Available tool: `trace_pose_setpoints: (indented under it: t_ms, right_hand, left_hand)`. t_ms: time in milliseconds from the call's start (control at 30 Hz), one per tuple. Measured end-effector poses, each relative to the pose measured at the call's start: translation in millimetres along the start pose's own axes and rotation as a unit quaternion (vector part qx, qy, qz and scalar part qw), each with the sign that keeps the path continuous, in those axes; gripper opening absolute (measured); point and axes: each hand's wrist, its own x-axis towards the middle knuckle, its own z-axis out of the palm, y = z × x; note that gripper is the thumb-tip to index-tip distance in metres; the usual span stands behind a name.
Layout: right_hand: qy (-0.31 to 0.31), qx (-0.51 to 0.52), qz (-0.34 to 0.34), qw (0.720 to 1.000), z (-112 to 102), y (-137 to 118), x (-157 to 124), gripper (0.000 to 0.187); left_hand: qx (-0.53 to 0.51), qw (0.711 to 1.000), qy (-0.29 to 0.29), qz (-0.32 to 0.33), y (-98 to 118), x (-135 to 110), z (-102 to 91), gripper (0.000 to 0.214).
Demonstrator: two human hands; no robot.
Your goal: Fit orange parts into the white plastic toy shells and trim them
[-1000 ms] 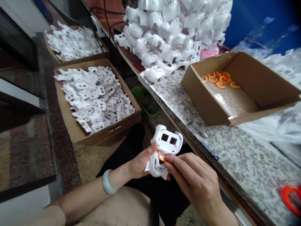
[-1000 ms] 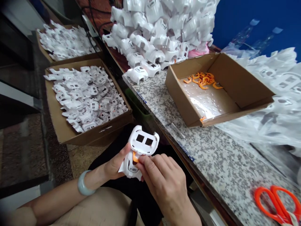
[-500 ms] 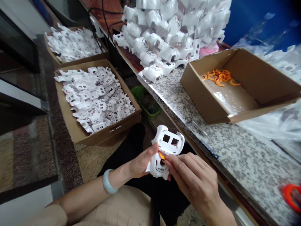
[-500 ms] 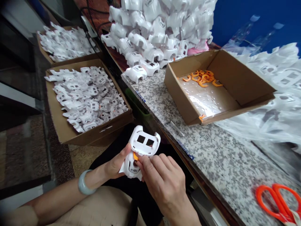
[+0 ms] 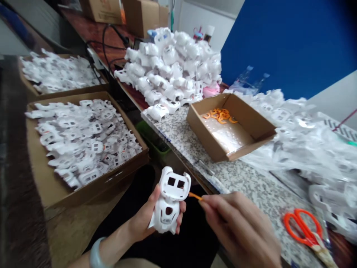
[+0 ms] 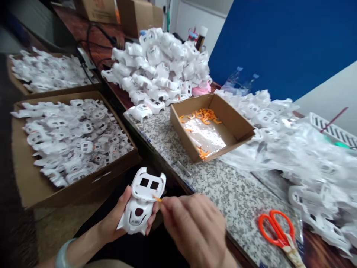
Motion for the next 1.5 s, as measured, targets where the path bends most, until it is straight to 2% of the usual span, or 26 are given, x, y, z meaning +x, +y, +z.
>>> trace_pose_setpoints:
  t_ms: [133,200,300,367,533,700,767,867,967,1133,1267,1433,1500]
  right_hand:
    - [0.031,-0.135,0.068,0.988,-37.3,39.5,38.2,0.005]
    - [0.016,-0.156,0.118,0.981,-42.0,69.1,58.9,0.013]
    - [-0.081,-0.168,0.242,0.952,-28.8,113.4,89.1,0.021]
    - [-0.141,-0.180,0.281,0.932,-12.2,135.9,107.6,0.023]
    - [-0.221,-0.221,0.283,0.907,21.3,168.2,144.3,0.023]
    - [-0.263,-0.269,0.301,0.876,26.3,191.8,158.1,0.023]
    - [-0.270,-0.278,0.298,0.872,25.4,196.0,158.7,0.023]
    - [-0.291,-0.258,0.267,0.882,25.5,193.0,158.9,0.024]
    - [-0.341,-0.204,0.224,0.890,26.9,184.9,159.3,0.023]
    - [-0.412,-0.123,0.175,0.886,26.3,176.4,155.5,0.020]
    - [-0.425,-0.089,0.168,0.885,25.3,171.3,148.5,0.019]
    - [-0.413,-0.078,0.178,0.890,28.7,168.7,141.7,0.022]
    - [-0.412,-0.078,0.168,0.892,30.2,167.4,140.4,0.017]
  left_hand:
    - [-0.015,1.000,-0.012,0.000,6.2,3.4,0.7,0.065]
    - [-0.027,0.999,-0.022,-0.001,9.0,6.3,0.4,0.066]
    - [-0.043,0.999,-0.032,0.009,13.4,10.2,-0.1,0.067]
    - [-0.044,0.998,-0.034,0.015,16.4,10.8,-0.6,0.069]
    - [-0.027,0.999,-0.012,0.015,21.6,6.5,-4.1,0.073]
    - [-0.037,0.999,0.022,0.009,23.8,5.0,-7.6,0.067]
    - [-0.045,0.998,0.035,0.008,23.9,6.6,-7.9,0.067]
    - [-0.063,0.997,0.048,0.016,22.8,9.3,-8.4,0.065]
    - [-0.078,0.995,0.059,0.007,21.2,11.0,-9.6,0.064]
    - [-0.093,0.994,0.055,-0.007,19.4,13.1,-10.7,0.064]
    - [-0.095,0.994,0.049,-0.016,17.0,15.1,-7.8,0.063]
    - [-0.088,0.995,0.033,-0.016,16.9,16.3,-3.8,0.061]
    - [-0.092,0.995,0.025,-0.026,18.2,13.8,-2.6,0.060]
